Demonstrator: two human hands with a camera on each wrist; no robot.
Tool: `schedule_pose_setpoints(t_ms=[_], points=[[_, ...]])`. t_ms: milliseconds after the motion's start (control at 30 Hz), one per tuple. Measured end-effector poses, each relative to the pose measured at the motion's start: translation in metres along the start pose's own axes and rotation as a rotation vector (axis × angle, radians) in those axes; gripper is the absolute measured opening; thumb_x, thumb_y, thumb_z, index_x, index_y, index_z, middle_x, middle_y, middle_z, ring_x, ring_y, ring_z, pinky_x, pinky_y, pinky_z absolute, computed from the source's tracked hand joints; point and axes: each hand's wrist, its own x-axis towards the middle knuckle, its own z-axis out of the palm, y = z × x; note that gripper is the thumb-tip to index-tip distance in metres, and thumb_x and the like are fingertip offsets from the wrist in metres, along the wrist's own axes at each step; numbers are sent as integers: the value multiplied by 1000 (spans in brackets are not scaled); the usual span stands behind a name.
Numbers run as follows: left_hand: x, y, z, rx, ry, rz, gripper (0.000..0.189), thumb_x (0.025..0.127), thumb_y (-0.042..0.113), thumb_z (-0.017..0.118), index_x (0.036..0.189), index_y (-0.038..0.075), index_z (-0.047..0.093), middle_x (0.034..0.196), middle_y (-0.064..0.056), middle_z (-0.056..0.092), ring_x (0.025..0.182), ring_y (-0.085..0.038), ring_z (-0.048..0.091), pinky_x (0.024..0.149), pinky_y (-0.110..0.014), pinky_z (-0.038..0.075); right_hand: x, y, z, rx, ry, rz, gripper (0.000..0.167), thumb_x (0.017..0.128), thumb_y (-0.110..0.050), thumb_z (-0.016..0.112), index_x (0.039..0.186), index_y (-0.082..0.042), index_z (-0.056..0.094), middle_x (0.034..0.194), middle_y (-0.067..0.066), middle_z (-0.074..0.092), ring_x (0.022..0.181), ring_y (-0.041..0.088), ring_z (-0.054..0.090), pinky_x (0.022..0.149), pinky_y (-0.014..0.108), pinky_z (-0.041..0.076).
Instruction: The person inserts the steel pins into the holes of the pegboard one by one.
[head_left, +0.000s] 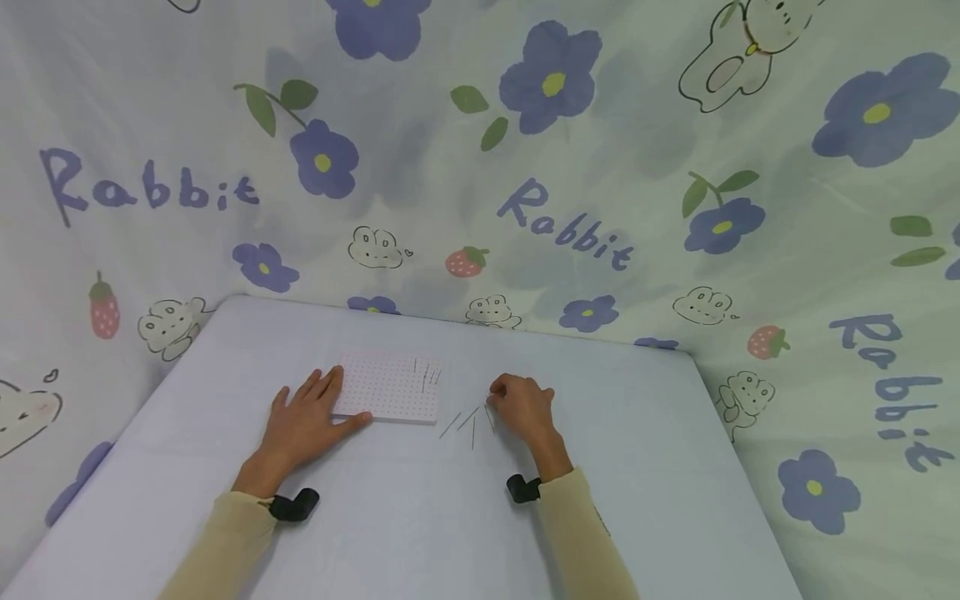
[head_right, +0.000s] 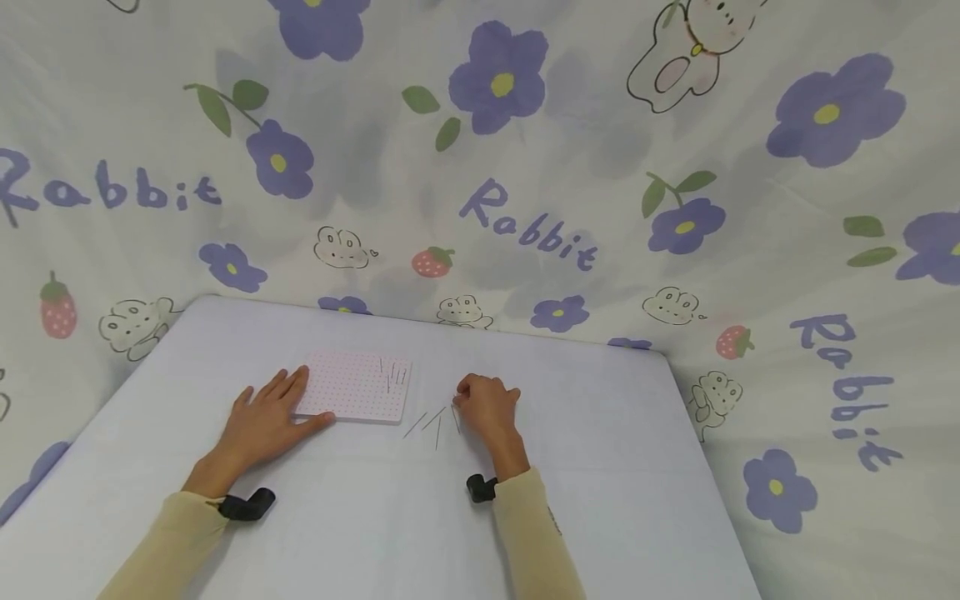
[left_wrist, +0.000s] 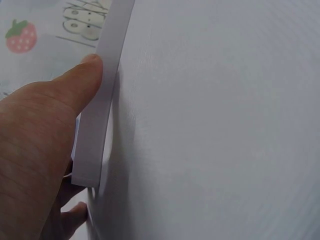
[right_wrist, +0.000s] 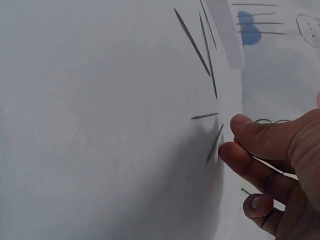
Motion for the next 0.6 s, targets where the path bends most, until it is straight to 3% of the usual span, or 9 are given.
schedule_pose_setpoints(t_ms=[233, 600], points=[[0, -1, 1, 12, 0, -1, 110, 88, 79, 50, 156, -4, 27, 160, -24, 31, 148, -47, 23, 111, -76, 11, -4, 3, 1, 28, -28, 49, 8, 89, -21, 78, 95, -16, 75, 95, -2, 75, 90, 23, 67, 93, 64, 38], [0, 0, 1, 4, 0, -1, 109, 88, 78, 51, 156, -4, 27, 160, -25, 32, 148, -47, 23, 111, -76, 11, -4, 7, 4, 43, -50, 99, 13, 85, -24, 82, 90, -17, 72, 75, -8, 64, 75, 15, 59, 91, 60, 37]])
